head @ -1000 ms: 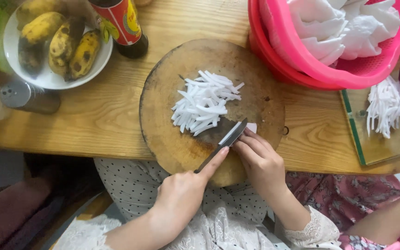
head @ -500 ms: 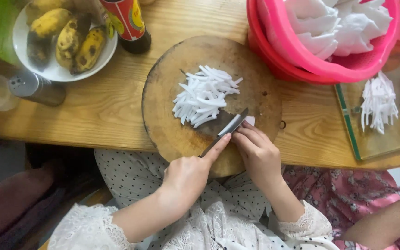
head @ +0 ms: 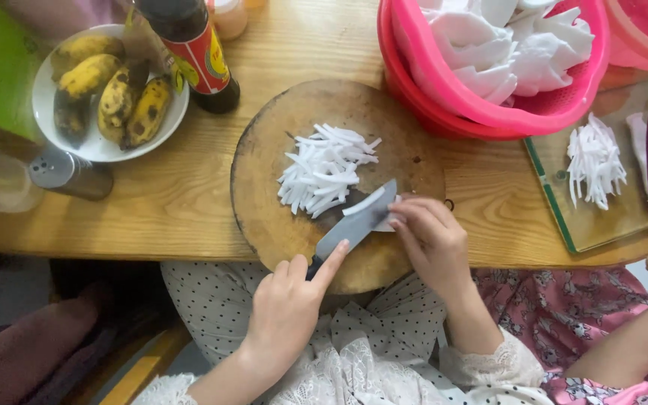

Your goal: Slicing white coconut meat into thin strips on a wooden cutting board using a knife

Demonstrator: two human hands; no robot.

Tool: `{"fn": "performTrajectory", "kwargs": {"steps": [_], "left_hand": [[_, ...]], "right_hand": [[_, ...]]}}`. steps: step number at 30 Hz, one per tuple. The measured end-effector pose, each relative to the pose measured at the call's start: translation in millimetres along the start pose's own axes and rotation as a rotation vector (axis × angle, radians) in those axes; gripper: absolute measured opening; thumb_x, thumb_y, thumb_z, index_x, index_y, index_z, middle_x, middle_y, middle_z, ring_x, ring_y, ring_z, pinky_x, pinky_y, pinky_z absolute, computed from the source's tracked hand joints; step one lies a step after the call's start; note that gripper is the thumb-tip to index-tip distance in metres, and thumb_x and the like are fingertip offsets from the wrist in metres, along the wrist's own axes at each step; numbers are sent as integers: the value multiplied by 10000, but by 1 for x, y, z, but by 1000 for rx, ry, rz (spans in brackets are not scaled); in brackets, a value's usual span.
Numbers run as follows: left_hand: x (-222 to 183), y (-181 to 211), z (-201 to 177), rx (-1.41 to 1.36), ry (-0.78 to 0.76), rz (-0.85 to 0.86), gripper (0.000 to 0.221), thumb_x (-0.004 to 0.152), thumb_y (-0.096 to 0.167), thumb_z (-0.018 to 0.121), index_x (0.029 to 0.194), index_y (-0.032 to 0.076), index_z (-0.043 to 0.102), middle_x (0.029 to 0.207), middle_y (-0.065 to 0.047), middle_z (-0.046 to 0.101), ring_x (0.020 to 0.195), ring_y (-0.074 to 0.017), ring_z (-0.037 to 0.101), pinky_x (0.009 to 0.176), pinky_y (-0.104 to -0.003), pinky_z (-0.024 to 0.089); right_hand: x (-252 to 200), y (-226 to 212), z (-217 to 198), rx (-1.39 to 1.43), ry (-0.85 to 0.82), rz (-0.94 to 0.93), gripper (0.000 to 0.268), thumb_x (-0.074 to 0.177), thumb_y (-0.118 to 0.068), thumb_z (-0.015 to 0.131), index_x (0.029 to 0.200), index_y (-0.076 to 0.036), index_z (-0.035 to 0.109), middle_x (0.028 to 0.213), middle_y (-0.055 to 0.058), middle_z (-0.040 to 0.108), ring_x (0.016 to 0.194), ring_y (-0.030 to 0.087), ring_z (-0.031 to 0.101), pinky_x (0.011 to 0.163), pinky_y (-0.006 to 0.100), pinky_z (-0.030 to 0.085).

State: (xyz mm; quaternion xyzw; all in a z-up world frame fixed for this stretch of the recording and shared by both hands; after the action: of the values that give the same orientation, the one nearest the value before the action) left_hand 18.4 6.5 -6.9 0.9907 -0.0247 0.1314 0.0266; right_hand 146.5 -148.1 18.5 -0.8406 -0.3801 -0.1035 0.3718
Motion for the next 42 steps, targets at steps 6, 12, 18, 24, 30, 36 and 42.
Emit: {"fn": "performTrajectory", "kwargs": {"steps": [6,12,18,24,30,36,42], "left_hand": [[-13,-10,-4,-77,27,53,895,713,-137,587,1469,318,436,715,-4,377,592,-190,405,456,-304,418],[-29,-33,3,-238,-122,-39,846,742,-69,608,1473,321,432,749,-31,431,573,-218,435,411,-349,433],[-46,-52,12,-479,-304,-184,561,919,235,577,1449,353,437,720,49,537,642,-168,547,412,-374,490],[-39,-56,11,-752,-467,-294,602,952,258,433,1533,309,280,751,-3,625,504,-223,567,499,-381,475],[-22,-45,14,-762,-340,-213,584,968,278,457,1525,251,284,748,-36,659,429,-236,545,425,-368,455],[-13,-36,16,-796,-327,-192,567,972,289,457,1517,243,308,720,-8,643,489,-222,576,447,-367,463],[-17,-32,20,-765,-393,-204,554,1002,313,392,1537,248,264,687,-6,584,480,-220,535,450,-365,453]], "right_hand": [[41,-2,10,-132,-290,-157,113,924,-205,652,968,-104,679,1067,66,666,1106,327,594,959,447,463],[77,2,34,-34,-302,-80,122,940,-204,642,948,-101,707,924,24,700,885,231,627,814,385,441],[91,5,36,42,-250,86,251,919,-148,661,1152,-61,694,1102,110,685,996,248,628,837,367,502],[43,-2,10,-41,-29,41,178,947,-10,605,1106,5,683,1001,143,699,922,273,661,800,374,527],[11,-6,4,-98,-120,13,222,919,-69,660,1136,-24,668,1126,130,673,1026,301,630,900,408,517],[12,11,13,-84,-455,148,792,818,-276,746,1488,-123,354,1506,170,410,1372,361,404,1099,517,336],[7,14,9,-124,-368,61,784,813,-263,764,1467,-63,381,1415,194,484,1296,369,464,1075,514,377]]}}
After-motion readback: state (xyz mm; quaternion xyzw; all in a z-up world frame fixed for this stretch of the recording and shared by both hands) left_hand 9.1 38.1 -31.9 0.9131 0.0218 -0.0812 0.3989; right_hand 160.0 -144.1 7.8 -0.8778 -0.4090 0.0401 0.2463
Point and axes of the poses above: each hand's wrist, its own x-axis towards the middle knuckle, its own z-axis out of the palm, y = z × x, the point moved 6 cm from there along x, towards the middle knuckle
